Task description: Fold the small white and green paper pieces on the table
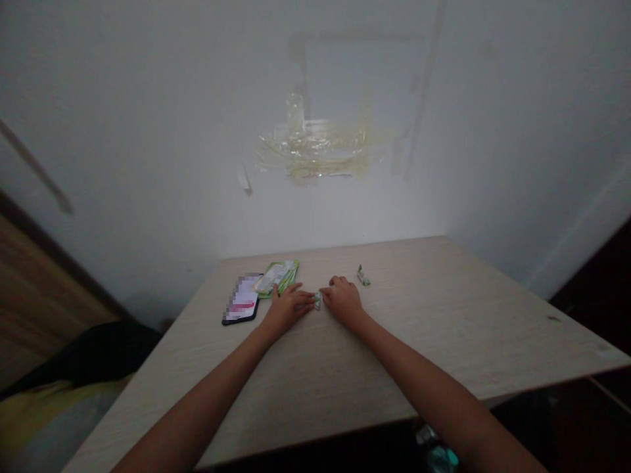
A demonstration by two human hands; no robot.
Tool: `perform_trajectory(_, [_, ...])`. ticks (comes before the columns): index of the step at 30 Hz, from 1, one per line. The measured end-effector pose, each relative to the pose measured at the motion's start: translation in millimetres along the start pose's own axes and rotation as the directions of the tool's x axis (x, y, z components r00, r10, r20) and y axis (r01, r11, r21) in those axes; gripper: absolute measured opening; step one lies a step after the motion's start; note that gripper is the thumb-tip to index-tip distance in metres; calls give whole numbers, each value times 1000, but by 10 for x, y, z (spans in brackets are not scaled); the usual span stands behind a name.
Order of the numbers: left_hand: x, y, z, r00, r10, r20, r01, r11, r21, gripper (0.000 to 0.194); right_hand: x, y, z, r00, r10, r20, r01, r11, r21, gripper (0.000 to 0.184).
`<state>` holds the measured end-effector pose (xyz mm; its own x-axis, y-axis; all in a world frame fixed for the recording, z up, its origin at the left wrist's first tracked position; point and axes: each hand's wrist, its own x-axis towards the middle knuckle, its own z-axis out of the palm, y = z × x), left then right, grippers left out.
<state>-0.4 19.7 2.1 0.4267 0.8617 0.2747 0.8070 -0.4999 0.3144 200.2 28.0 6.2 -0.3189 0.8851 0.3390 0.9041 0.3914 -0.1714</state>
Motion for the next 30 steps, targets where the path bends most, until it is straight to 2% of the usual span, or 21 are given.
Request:
perform_trajectory(6, [-17, 5, 29, 998, 21, -52, -19, 999, 41, 23, 6, 171, 121, 991, -36, -130, 71, 958, 276, 21])
perform_trajectory(10, [-17, 24, 23, 997, 22, -80, -16, 997, 79, 24, -13, 190, 123, 983, -114, -143, 159, 920, 359, 17])
perform_trajectory(24, [-16, 26, 32, 996, 28, -83, -19, 994, 110, 24, -9, 209, 135, 953, -253, -164, 298, 871, 391, 17])
perform_trajectory(30, [-21, 68, 9, 997, 21, -77, -12, 994, 113, 24, -28, 149, 39, 951, -277, -136, 306, 901, 308, 16])
